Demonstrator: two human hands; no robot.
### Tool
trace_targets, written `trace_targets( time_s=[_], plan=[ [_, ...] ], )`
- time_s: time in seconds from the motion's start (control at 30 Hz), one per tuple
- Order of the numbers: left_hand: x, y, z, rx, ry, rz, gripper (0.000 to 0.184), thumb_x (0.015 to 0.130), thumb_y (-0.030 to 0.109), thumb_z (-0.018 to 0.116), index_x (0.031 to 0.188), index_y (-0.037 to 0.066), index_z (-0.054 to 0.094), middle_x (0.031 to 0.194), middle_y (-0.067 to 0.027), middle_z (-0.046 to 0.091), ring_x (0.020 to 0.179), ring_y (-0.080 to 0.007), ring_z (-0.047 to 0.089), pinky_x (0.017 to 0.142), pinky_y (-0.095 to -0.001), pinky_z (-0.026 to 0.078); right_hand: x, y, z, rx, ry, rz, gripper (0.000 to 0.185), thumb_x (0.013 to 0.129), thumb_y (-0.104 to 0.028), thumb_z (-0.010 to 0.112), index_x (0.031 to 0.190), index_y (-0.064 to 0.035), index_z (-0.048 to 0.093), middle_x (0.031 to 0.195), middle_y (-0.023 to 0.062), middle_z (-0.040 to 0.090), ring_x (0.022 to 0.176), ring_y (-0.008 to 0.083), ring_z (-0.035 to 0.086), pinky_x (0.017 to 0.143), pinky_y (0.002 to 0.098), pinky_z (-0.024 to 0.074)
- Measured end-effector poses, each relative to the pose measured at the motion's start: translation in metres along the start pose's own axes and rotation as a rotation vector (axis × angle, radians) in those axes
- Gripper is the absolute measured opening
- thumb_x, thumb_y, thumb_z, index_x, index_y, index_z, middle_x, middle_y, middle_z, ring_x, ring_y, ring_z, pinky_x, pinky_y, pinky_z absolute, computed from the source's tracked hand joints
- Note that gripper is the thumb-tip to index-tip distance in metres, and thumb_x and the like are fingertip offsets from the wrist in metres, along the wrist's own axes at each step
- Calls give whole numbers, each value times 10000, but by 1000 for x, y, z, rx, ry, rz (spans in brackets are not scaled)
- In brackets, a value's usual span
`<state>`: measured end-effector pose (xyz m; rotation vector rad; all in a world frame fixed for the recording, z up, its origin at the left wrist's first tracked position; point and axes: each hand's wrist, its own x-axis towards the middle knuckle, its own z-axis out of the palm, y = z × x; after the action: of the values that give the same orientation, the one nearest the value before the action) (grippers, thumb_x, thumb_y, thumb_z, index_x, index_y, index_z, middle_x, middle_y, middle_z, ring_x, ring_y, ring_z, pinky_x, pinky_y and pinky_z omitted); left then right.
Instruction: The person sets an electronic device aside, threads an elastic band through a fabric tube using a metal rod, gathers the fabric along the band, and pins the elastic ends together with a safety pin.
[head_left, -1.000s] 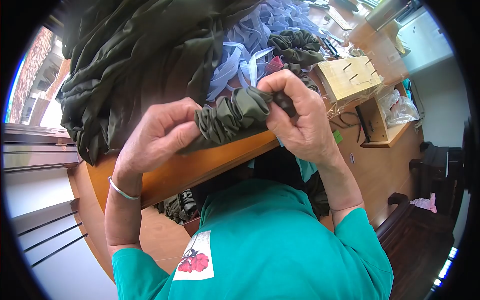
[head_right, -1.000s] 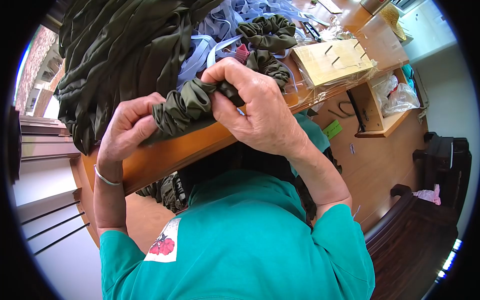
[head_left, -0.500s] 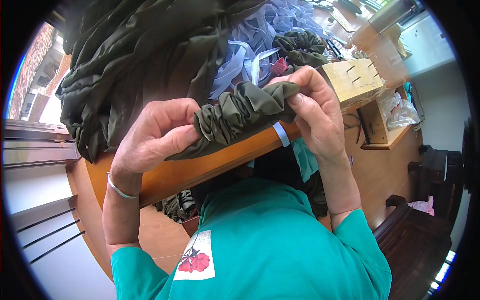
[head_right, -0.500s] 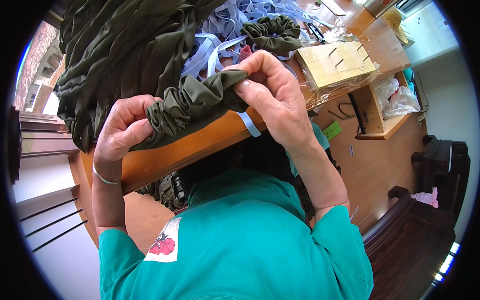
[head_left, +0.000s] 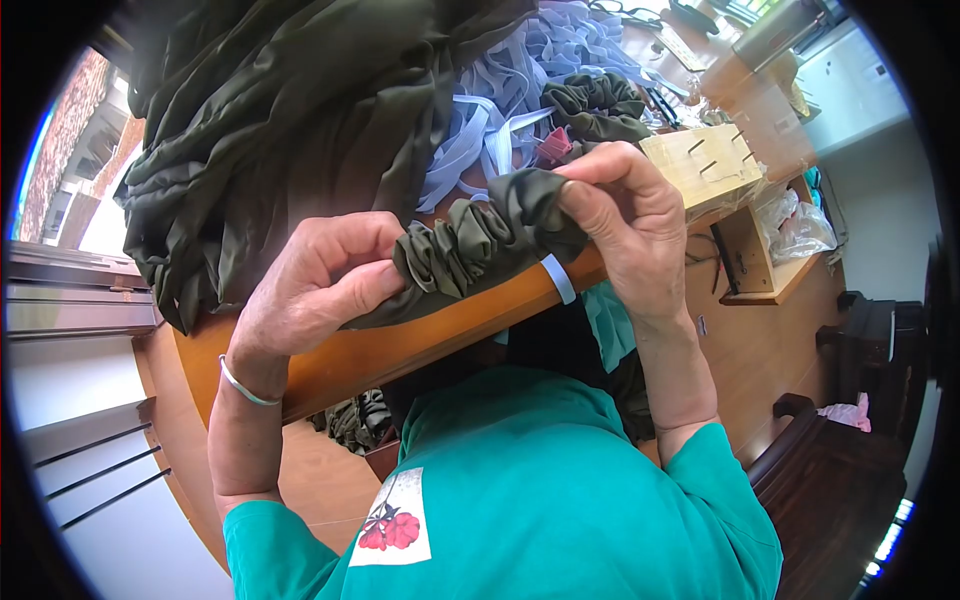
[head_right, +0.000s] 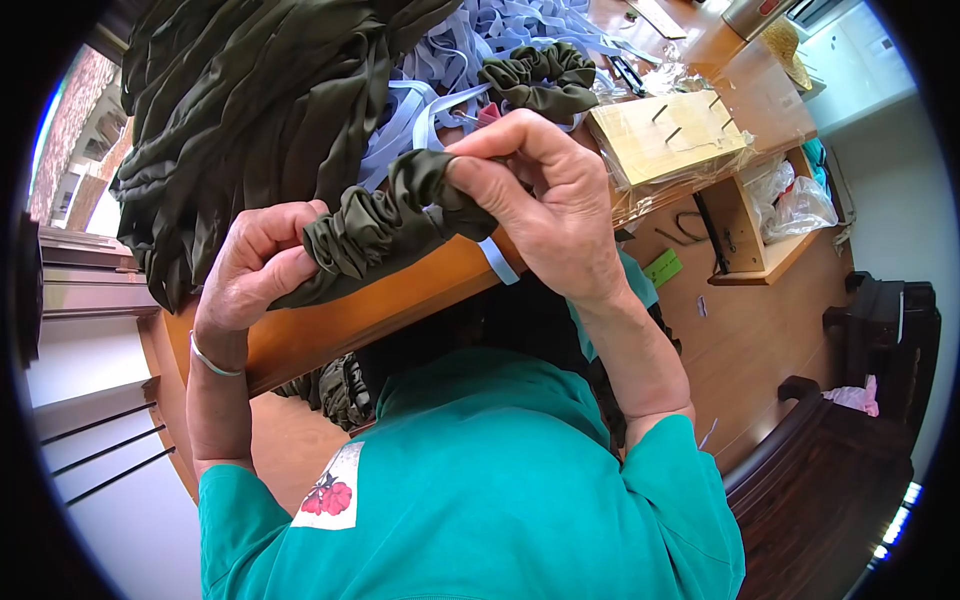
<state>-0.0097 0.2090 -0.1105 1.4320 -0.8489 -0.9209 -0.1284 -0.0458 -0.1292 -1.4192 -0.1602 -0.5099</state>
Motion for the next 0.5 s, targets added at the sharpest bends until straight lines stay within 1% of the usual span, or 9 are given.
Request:
trace_targets(
  time_s=[0.03,0.07,0.17,0.27,0.33,0.37,0.4,0.5],
  plan=[
    [-1,-1,-1,-15,-7,7,186,999,173,628,988,-13,631,787,91,502,690,8,390,569,-180,306,-1,-1,1,88,43,12,93,946,-37,703,1029,0,682,951,41,713,888,74,661,805,222,554],
    [-2,-1,-3,-29,-14,17,185,1000,172,627,994,-13,631,794,89,505,692,8,390,572,-179,306,-2,1,-4,100,20,4,82,958,-27,683,1035,-2,681,1000,64,723,923,89,675,838,245,572],
    [-2,1,-3,-62,-30,42,194,998,173,633,999,-21,635,829,69,523,718,-2,408,599,-181,327,-3,1,-13,145,-52,48,121,970,-58,677,1073,4,684,1011,59,722,913,82,664,838,237,557],
    [-1,3,-2,-51,-31,79,203,992,169,641,994,-34,641,873,39,540,764,-23,440,645,-191,364,0,-5,-19,99,-163,139,145,991,-71,651,1103,12,687,1013,54,712,929,77,648,846,235,537],
    [-1,4,-1,-40,-19,79,207,981,162,646,970,-45,645,904,6,548,815,-51,472,698,-210,395,0,-11,-15,25,-176,205,177,994,-66,631,1147,13,671,1032,49,699,942,73,634,856,235,524],
    [-1,4,-2,-33,-25,91,208,980,163,646,968,-44,644,902,5,546,815,-53,472,697,-212,394,-1,-14,-12,-13,-182,238,195,995,-64,620,1169,13,664,1041,46,692,949,70,627,861,235,518],
    [0,3,-2,-27,-31,103,208,978,164,647,966,-44,643,899,5,544,814,-54,473,697,-213,393,-2,-17,-7,52,-199,300,218,951,-34,613,1164,9,633,1045,30,665,955,66,617,871,237,514],
    [1,4,1,-32,-33,131,217,976,173,650,961,-43,641,894,1,541,805,-56,471,687,-220,390,-5,-13,-2,-1,-244,251,238,909,-29,623,1145,2,609,1023,18,648,949,71,615,888,242,510]
  ],
)
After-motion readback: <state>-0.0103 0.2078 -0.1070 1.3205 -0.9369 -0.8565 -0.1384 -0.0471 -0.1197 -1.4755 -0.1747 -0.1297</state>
